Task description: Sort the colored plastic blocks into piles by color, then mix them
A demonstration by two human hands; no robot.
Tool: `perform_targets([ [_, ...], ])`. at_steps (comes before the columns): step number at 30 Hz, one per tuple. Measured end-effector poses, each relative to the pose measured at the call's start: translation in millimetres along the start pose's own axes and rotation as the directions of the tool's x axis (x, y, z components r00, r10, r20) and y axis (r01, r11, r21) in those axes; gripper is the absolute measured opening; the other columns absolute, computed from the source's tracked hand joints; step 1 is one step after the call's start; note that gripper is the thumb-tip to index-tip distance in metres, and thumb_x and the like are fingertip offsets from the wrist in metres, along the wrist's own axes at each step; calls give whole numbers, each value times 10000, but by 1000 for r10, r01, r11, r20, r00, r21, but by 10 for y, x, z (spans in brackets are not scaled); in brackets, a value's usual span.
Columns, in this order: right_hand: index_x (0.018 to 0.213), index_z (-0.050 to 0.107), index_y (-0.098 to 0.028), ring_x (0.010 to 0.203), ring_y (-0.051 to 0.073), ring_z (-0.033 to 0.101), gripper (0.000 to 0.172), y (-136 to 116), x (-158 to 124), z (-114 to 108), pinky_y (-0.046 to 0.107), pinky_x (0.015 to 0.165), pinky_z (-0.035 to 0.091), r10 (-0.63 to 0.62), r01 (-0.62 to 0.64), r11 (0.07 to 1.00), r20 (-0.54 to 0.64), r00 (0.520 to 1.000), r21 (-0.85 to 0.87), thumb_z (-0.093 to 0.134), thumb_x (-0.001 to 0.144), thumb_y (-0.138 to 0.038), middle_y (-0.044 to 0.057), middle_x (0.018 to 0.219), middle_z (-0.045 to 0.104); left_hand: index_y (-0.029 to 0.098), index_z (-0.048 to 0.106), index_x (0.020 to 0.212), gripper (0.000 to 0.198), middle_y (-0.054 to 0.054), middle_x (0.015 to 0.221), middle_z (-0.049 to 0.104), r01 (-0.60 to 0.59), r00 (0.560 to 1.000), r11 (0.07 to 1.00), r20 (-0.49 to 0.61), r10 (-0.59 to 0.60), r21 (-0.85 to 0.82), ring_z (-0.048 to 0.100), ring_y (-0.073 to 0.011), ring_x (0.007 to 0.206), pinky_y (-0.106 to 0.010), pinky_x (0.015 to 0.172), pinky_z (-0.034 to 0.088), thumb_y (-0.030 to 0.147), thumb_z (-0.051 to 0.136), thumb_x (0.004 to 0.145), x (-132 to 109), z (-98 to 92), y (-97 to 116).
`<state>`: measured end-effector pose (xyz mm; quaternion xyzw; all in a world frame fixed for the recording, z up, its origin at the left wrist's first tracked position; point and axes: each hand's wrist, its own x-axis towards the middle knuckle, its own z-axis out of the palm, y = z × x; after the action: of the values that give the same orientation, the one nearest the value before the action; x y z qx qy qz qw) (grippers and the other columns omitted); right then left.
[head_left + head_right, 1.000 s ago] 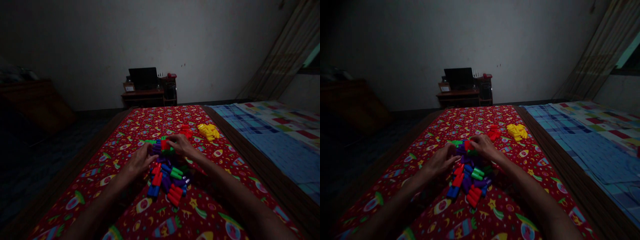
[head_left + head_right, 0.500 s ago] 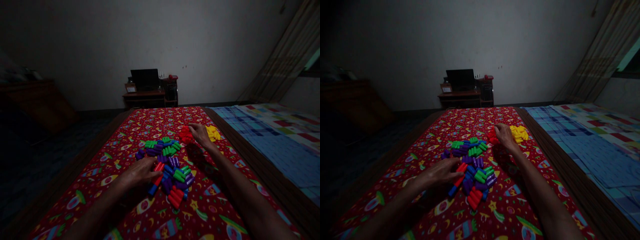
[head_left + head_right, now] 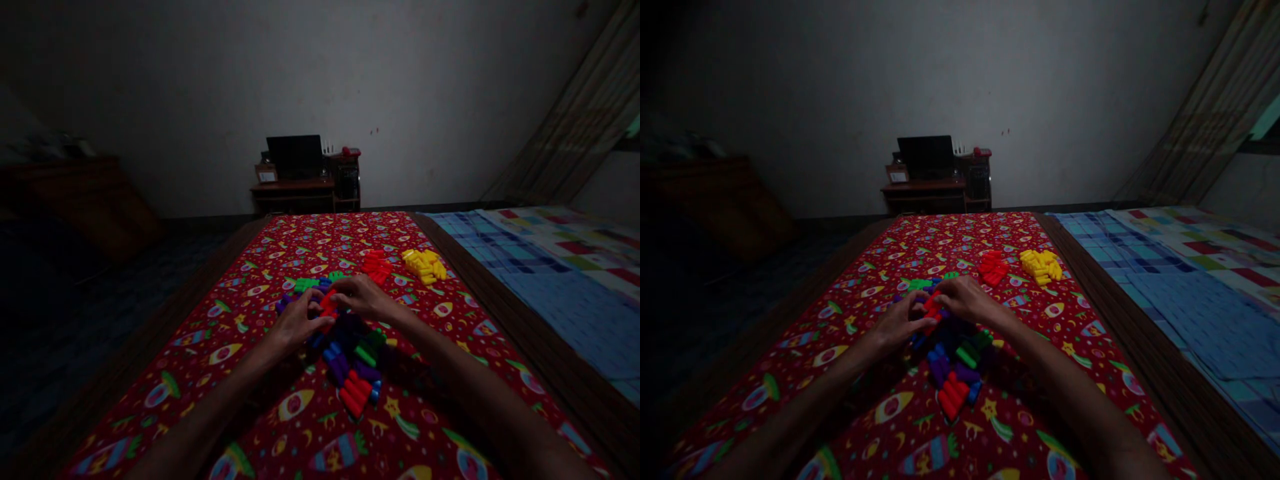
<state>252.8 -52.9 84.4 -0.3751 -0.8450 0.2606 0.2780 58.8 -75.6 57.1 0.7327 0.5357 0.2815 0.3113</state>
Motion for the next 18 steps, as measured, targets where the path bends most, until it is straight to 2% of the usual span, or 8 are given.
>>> perform_targets([
  [3, 799, 723, -111, 568, 93, 505, 246, 197, 30, -157, 186, 529, 307, 73, -71, 997, -95, 993, 24, 536, 854, -262, 1, 629, 629, 203, 542, 1053, 431, 41, 675, 644, 10, 999, 1000, 33, -10, -20, 636, -177, 648, -264, 585, 439, 351, 688, 676, 1, 33, -51],
  [6, 778, 720, -120, 586, 117, 550, 292, 461, 11, -359, 195, 533, 349, 152, -157, 988, -216, 964, -4, 511, 865, -303, 21, 643, 655, 197, 531, 1111, 468, 34, 678, 643, 11, 999, 998, 46, -8, -64, 634, -178, 650, -269, 591, 444, 335, 676, 688, 13, 32, -55],
  [9, 890, 735, -134, 718, 175, 629, 269, 704, -54, -504, 236, 630, 427, 244, -318, 939, -393, 886, -134, 531, 861, -309, 72, 780, 716, 193, 517, 1132, 485, 40, 676, 625, 0, 1000, 987, 13, 2, -163, 623, -164, 650, -266, 606, 448, 329, 664, 690, 29, 23, -30],
  [12, 1051, 705, -138, 855, 216, 639, 298, 777, -99, -538, 286, 753, 449, 243, -436, 856, -528, 814, -278, 552, 863, -311, 119, 936, 722, 194, 508, 1111, 477, 50, 665, 606, -32, 999, 970, -34, 25, -242, 617, -153, 652, -262, 620, 454, 334, 663, 682, 42, 27, -11],
  [13, 1056, 700, -134, 850, 213, 636, 300, 742, -99, -522, 286, 760, 442, 229, -430, 852, -526, 819, -299, 541, 874, -312, 120, 936, 718, 197, 504, 1109, 483, 51, 667, 605, -40, 999, 966, -44, 30, -256, 620, -153, 658, -263, 627, 458, 337, 668, 677, 46, 31, -10],
  [15, 966, 710, -120, 754, 182, 616, 309, 589, -78, -447, 260, 700, 422, 205, -338, 900, -416, 886, -276, 488, 912, -328, 92, 837, 702, 200, 495, 1114, 511, 49, 677, 611, -44, 998, 961, -52, 31, -275, 630, -158, 674, -271, 641, 469, 341, 683, 660, 48, 40, -13],
  [17, 848, 707, -106, 640, 140, 563, 388, 368, -47, -318, 230, 603, 377, 164, -190, 971, -171, 972, -148, 439, 938, -372, 42, 707, 649, 204, 480, 1131, 563, 44, 697, 623, -40, 998, 957, -56, 25, -289, 641, -170, 689, -284, 651, 481, 352, 707, 638, 45, 46, -19],
  [18, 816, 702, -102, 605, 122, 533, 409, 255, -33, -239, 218, 567, 351, 129, -131, 989, -35, 991, -62, 438, 937, -390, 20, 667, 620, 205, 470, 1142, 591, 42, 709, 630, -36, 998, 955, -51, 21, -294, 646, -176, 694, -290, 654, 487, 359, 718, 628, 42, 47, -22],
])
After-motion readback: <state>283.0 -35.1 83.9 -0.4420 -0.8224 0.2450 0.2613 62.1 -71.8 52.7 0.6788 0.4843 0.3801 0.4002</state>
